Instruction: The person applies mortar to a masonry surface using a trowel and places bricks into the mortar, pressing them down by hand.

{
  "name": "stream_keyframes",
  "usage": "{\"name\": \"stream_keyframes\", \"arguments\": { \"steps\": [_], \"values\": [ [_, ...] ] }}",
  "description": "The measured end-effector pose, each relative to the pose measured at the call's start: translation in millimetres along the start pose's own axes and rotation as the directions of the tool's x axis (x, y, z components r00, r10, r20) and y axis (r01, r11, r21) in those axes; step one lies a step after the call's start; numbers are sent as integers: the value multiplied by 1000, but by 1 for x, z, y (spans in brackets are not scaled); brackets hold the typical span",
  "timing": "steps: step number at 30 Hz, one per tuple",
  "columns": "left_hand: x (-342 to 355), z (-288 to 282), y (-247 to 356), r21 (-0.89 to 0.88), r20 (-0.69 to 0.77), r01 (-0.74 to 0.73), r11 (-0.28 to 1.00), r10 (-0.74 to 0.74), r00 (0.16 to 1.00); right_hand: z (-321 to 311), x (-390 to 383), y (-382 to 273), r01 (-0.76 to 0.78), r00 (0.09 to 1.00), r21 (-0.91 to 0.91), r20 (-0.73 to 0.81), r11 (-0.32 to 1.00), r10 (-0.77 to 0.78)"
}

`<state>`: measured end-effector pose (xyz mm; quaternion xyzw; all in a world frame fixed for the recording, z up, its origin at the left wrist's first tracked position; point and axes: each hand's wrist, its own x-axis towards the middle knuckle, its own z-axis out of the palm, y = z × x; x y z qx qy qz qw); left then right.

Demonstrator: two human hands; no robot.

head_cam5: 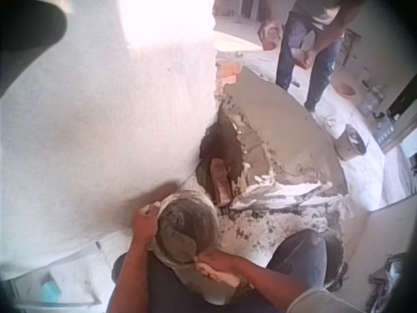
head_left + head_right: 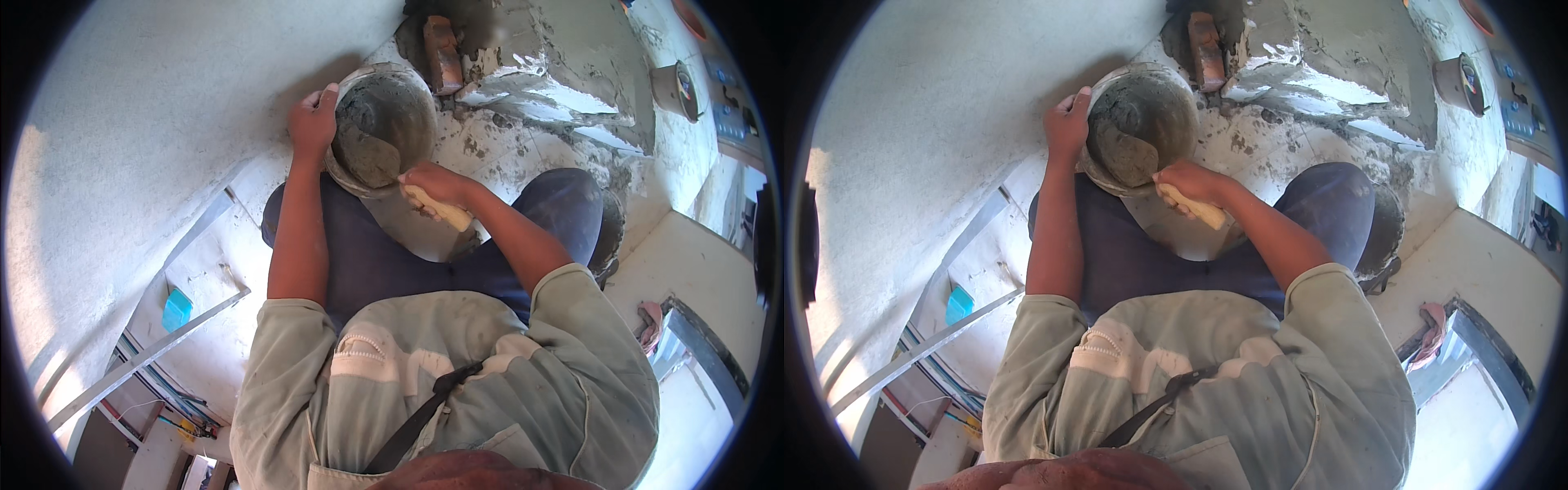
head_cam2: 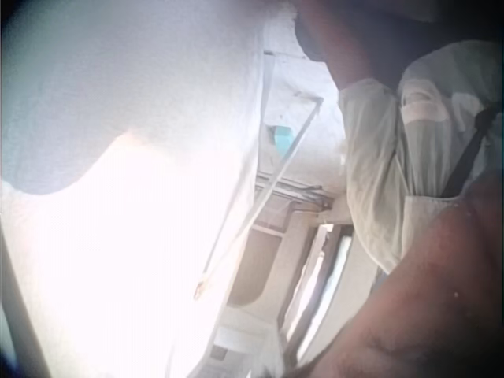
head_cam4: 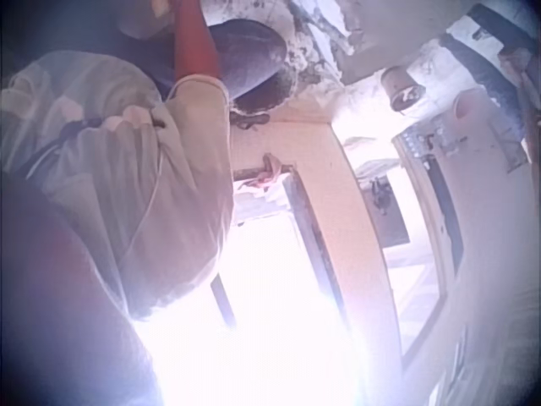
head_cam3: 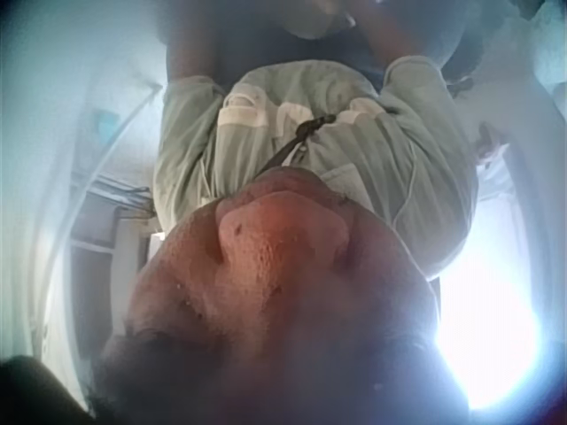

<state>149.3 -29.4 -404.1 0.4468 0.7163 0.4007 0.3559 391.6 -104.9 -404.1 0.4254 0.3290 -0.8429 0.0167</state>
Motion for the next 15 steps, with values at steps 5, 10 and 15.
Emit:
{"name": "stream_keyframes", "arguments": {
  "steps": [5, 10, 15],
  "values": [
    [-6, -29, -5, 25, -129, 119, 993, -115, 985, -4, -69, -36, 85, 996, 19, -35, 996, -84],
    [6, -37, -17, 81, -234, 21, 996, -1, 972, -64, -62, -68, 331, 930, 372, 25, 867, -366],
    [10, -39, -27, 46, -178, 168, 985, -157, 971, -126, 31, -97, 441, 891, 533, -162, 722, -425]
  ]
}}
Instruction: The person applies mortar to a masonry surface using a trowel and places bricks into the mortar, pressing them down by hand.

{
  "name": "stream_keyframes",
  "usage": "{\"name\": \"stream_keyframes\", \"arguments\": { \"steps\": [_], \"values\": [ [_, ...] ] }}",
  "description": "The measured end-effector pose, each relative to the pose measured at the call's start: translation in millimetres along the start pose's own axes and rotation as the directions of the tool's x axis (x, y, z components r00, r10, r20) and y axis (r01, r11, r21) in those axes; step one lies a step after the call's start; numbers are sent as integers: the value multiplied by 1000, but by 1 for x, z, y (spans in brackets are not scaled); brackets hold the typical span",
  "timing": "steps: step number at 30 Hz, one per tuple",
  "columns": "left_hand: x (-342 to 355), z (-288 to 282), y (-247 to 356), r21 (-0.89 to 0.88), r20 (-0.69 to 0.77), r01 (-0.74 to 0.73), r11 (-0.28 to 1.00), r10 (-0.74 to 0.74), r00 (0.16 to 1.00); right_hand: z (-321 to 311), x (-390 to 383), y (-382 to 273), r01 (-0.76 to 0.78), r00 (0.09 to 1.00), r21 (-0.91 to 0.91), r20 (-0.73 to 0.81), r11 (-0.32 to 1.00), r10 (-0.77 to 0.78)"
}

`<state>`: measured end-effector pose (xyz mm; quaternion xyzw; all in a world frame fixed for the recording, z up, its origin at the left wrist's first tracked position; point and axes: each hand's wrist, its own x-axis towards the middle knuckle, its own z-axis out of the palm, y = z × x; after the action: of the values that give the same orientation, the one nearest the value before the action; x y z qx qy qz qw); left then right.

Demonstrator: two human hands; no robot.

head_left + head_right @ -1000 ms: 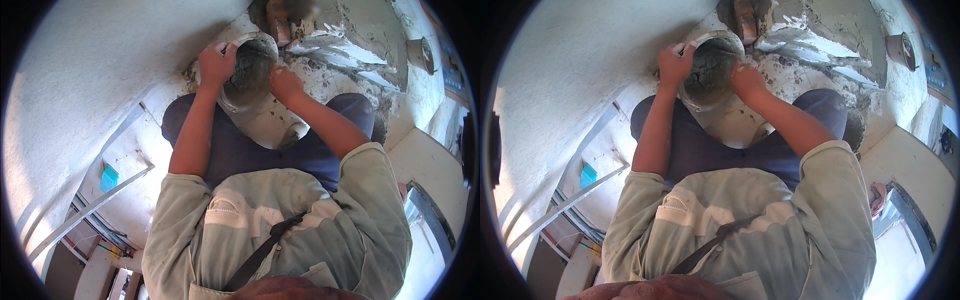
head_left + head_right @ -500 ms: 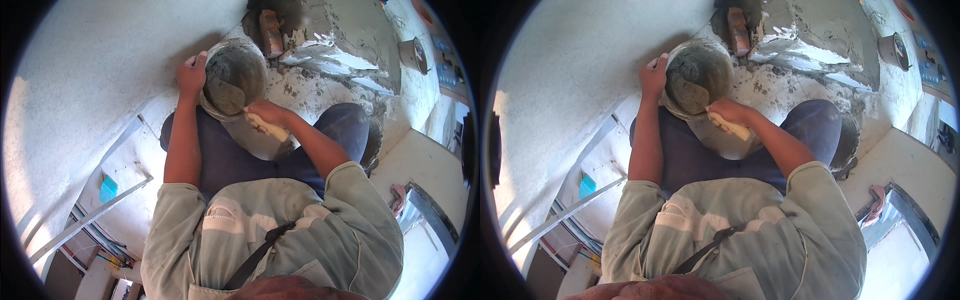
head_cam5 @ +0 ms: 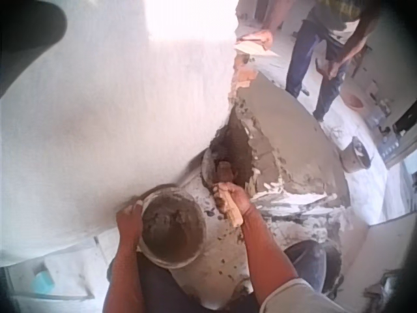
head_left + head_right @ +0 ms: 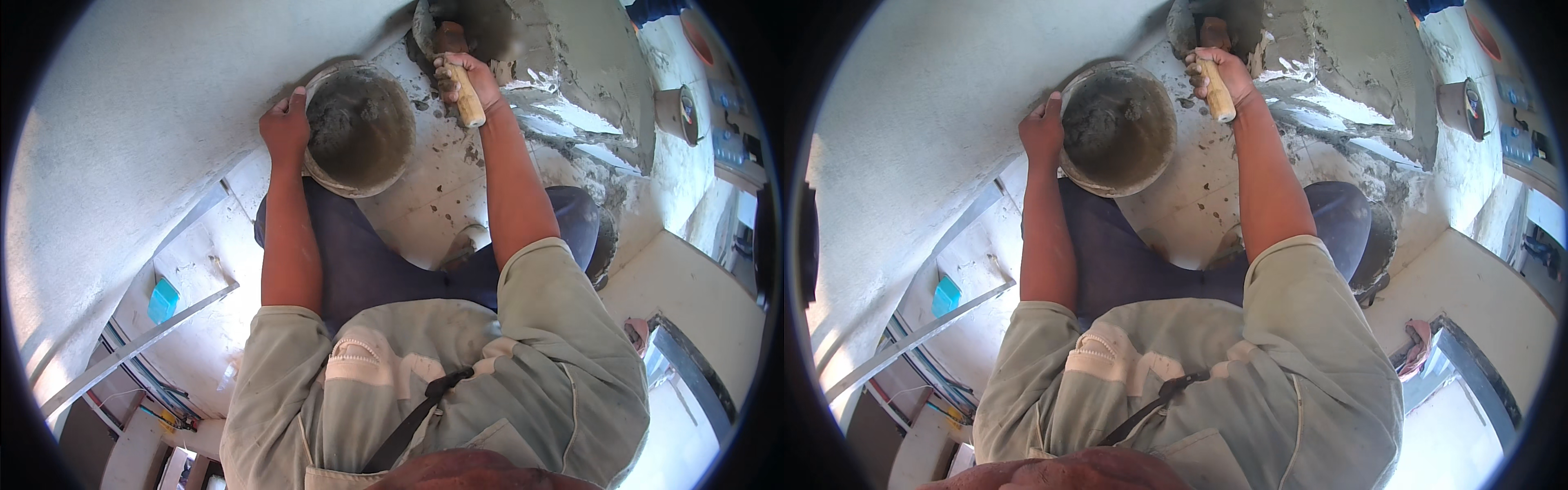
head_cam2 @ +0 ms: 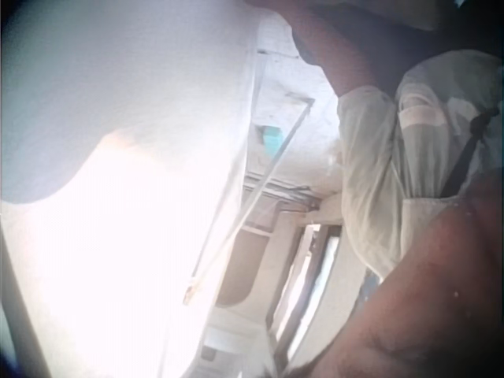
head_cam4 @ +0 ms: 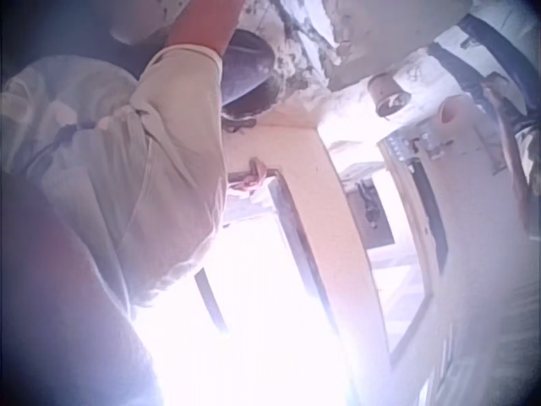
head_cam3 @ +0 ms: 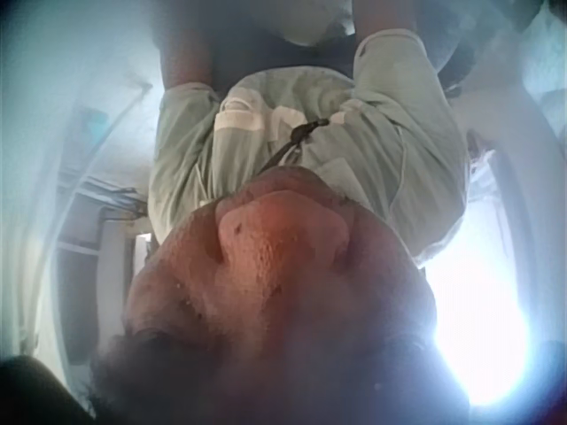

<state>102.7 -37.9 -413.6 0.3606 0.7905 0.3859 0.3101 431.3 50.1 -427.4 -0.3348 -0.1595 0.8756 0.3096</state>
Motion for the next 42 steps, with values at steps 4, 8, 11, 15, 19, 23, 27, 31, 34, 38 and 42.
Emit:
{"name": "stream_keyframes", "arguments": {
  "steps": [4, 8, 11, 15, 19, 23, 27, 31, 34, 38, 42],
  "values": [
    [1, -10, 4, 30, -80, -56, 998, 58, 995, 56, -42, 34, -99, 932, -139, -359, 985, 43],
    [2, -14, 6, 49, -106, -53, 997, 58, 993, 50, -57, 60, -307, 867, -293, -478, 906, 140],
    [14, -21, -19, 127, -138, -82, 989, 99, 985, 18, -27, 67, -347, 853, -250, -485, 904, 193],
    [15, -29, -17, 289, -98, -70, 955, 102, 990, -7, 15, 73, -342, 838, -225, -512, 913, 187],
    [24, -33, -36, 306, -142, -146, 941, 197, 970, -12, 64, 101, -271, 800, -400, -600, 876, -27],
    [18, -27, -15, 275, -111, -166, 947, 202, 973, -99, 128, 116, -94, 842, -880, -320, 466, -434],
    [15, -31, -13, 284, -115, -125, 951, 163, 980, -96, 145, 105, -109, 819, -906, -316, 410, -480],
    [17, -26, -13, 240, -97, -163, 957, 190, 977, -106, 131, 102, -9, 769, -968, -166, 249, -617],
    [15, -28, -13, 259, -124, -156, 953, 193, 973, -67, 103, 95, 7, 764, -945, -205, 326, -612],
    [8, -32, -4, 425, -130, -125, 897, 197, 972, 20, 38, 68, -67, 738, -796, -446, 602, -506],
    [-16, -29, 17, 685, -122, -255, 683, 452, 883, 69, -32, 51, -66, 800, -764, -426, 642, -424]
  ]
}}
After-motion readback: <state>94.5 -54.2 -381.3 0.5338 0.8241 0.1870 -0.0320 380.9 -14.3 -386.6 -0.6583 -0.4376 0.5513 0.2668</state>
